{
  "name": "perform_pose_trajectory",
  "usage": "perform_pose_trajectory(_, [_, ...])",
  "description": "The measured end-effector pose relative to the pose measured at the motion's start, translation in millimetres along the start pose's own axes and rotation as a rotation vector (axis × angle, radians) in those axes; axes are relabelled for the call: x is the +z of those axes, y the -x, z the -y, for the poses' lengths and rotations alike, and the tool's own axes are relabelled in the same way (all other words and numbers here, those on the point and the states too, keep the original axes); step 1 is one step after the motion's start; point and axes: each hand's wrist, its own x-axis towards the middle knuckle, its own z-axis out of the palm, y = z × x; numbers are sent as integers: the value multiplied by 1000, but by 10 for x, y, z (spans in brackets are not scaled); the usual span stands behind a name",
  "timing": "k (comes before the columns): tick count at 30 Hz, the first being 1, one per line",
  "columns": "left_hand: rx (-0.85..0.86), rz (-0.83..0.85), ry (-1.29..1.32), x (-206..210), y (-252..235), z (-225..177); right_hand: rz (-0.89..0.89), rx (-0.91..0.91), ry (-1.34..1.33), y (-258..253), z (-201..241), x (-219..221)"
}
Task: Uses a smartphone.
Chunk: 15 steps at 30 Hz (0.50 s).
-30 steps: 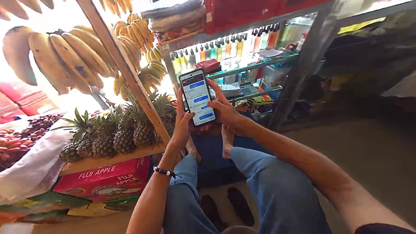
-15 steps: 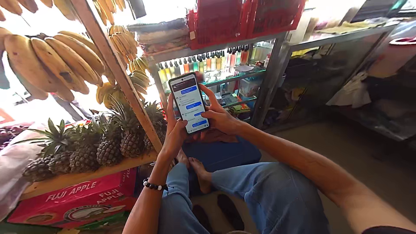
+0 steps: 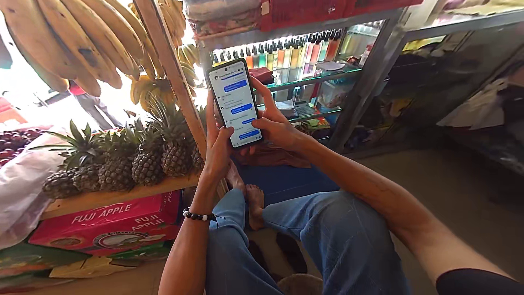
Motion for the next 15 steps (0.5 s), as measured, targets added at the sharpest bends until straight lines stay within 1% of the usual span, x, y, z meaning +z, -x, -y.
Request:
perform_pose_trajectory(4, [-14,-1,23,36,-56,-44,27,-6,16,30,5,-17])
perform_pose_trajectory(7, [-22,10,22,50,-49,-44,13,20,21,47,11,-30])
perform_pose_trajectory(11, [-40,14,16,54,61,-57,-1,36,6,69,7,-18])
perform_pose_trajectory(15, [-20,25,18,45,-42,-35,-6,32,18,71,-6,-26])
